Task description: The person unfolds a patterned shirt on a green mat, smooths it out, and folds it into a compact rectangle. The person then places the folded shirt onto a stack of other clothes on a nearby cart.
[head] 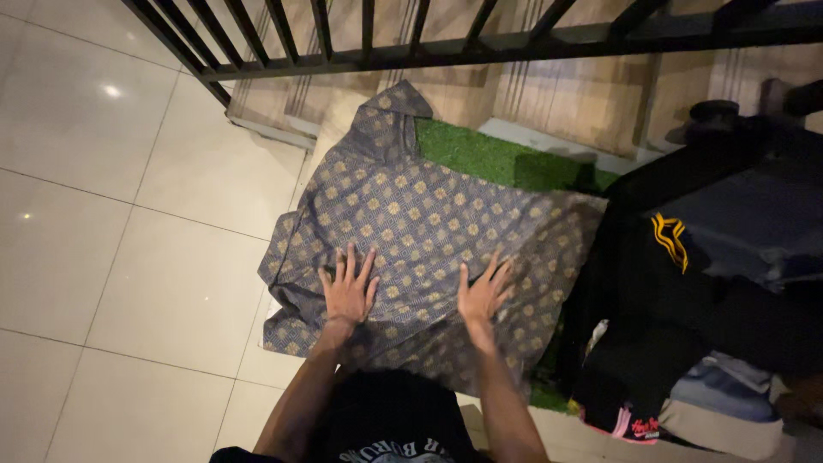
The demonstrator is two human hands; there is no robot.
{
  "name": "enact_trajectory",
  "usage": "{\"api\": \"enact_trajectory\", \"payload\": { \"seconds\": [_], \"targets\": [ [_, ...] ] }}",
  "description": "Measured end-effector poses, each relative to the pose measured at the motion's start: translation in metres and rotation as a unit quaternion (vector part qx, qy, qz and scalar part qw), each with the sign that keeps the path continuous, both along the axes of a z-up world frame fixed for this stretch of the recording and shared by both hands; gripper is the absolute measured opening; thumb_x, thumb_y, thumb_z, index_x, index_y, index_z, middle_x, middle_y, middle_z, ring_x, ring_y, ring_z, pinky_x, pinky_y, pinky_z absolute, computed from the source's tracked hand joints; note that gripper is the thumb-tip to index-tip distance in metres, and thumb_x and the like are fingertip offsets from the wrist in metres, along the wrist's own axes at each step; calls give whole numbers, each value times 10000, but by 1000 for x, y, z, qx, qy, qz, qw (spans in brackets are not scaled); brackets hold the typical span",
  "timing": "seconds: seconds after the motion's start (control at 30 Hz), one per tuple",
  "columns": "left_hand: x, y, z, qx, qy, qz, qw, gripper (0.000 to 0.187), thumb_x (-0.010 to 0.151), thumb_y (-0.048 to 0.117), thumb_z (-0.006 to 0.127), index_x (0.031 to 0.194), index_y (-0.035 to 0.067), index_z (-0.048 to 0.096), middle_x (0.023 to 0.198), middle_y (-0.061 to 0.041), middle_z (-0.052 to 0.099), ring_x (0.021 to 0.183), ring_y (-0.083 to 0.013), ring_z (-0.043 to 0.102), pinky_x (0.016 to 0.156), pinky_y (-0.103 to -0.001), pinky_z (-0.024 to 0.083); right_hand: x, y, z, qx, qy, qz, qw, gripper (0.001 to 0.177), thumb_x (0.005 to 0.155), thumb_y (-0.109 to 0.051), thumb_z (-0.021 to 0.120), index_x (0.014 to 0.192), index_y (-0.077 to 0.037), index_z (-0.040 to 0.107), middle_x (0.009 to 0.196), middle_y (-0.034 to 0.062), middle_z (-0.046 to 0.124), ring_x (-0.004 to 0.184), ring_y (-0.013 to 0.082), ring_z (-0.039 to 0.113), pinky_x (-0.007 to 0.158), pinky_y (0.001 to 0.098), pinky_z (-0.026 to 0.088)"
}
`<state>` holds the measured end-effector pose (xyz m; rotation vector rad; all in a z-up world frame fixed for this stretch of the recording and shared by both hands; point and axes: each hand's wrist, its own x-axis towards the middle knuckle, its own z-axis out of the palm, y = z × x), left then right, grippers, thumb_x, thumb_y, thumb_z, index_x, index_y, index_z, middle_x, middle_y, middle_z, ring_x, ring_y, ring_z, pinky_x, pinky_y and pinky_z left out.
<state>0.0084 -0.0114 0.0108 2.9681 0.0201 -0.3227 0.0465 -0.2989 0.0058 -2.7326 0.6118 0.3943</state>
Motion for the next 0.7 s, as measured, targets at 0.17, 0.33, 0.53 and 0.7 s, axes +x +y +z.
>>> {"api": "enact_trajectory", "payload": {
  "seconds": [0.17,0.33,0.53,0.7],
  "targets": [
    [-9,11,-4,-2,-38,24,999,655,1012,503,442,1618,319,275,1640,-113,347,1424,-351,399,1156,-717,223,-32,2,-43,-58,-75,44,995,743,1071,-575,313,1660,-170,113,1696,246,-17,1587,414,27,1238,620,-18],
    [-12,10,-13,25,-49,36,998,601,997,470,483,1540,231,386,1512,-126,457,1346,-356,475,1145,-699,250,-33,9,-36,-80,-116,32,989,695,1043,-566,356,1646,-231,274,1710,198,97,1586,358,80,1257,576,58],
    [74,-1,-16,1,-36,139,990,799,848,399,640,1501,15,389,1461,-186,488,1375,-382,450,1158,-657,213,-28,15,-18,-85,-94,21,992,711,1022,-565,367,1647,-289,168,1728,144,38,1598,315,35,1267,546,61],
    [198,-23,-14,-109,-162,109,975,948,808,318,757,1579,7,302,1492,-229,462,1427,-392,422,1247,-595,164,-16,12,-17,-115,-13,27,993,741,999,-572,370,1632,-305,93,1710,139,-21,1577,306,-25,1246,524,21]
  ]
}}
